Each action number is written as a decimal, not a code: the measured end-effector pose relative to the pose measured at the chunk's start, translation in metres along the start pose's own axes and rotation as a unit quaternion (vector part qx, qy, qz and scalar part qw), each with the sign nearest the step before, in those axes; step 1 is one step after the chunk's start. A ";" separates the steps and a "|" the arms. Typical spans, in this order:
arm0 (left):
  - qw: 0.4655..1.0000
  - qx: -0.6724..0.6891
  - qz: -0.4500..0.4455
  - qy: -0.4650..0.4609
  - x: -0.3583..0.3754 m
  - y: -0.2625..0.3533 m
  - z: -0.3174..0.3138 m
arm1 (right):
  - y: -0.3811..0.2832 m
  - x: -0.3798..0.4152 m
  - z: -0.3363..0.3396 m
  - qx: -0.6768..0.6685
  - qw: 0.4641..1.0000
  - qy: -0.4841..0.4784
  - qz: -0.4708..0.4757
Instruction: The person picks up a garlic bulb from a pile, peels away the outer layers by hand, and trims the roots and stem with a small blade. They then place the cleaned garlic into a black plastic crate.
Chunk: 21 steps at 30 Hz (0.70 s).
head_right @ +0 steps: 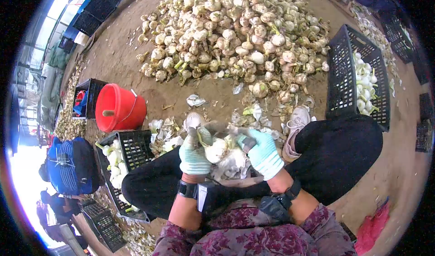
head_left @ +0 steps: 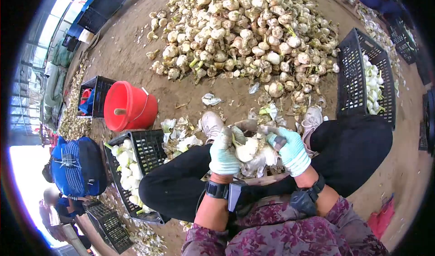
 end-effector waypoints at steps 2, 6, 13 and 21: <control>1.000 -0.015 -0.008 -0.025 -0.001 0.004 0.000 | -0.016 0.002 0.001 0.128 0.991 -0.013 0.048; 0.948 -0.315 0.036 -0.010 -0.003 0.019 -0.029 | -0.032 0.008 -0.009 0.279 0.954 -0.039 0.106; 0.966 -0.234 0.021 -0.111 -0.009 0.009 -0.019 | 0.002 -0.001 0.002 0.062 0.993 -0.091 0.033; 0.993 0.075 0.072 0.058 -0.011 -0.002 0.000 | -0.008 0.000 0.020 0.116 0.986 0.069 0.094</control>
Point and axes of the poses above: each hand's wrist, its own x-axis away from the middle knuckle, its own z-axis out of the back of the hand, y = z × x, the point moved 6 cm from there along -x, towards the middle knuckle, and after that the axes turned 11 degrees about -y, right-handed, at the moved point
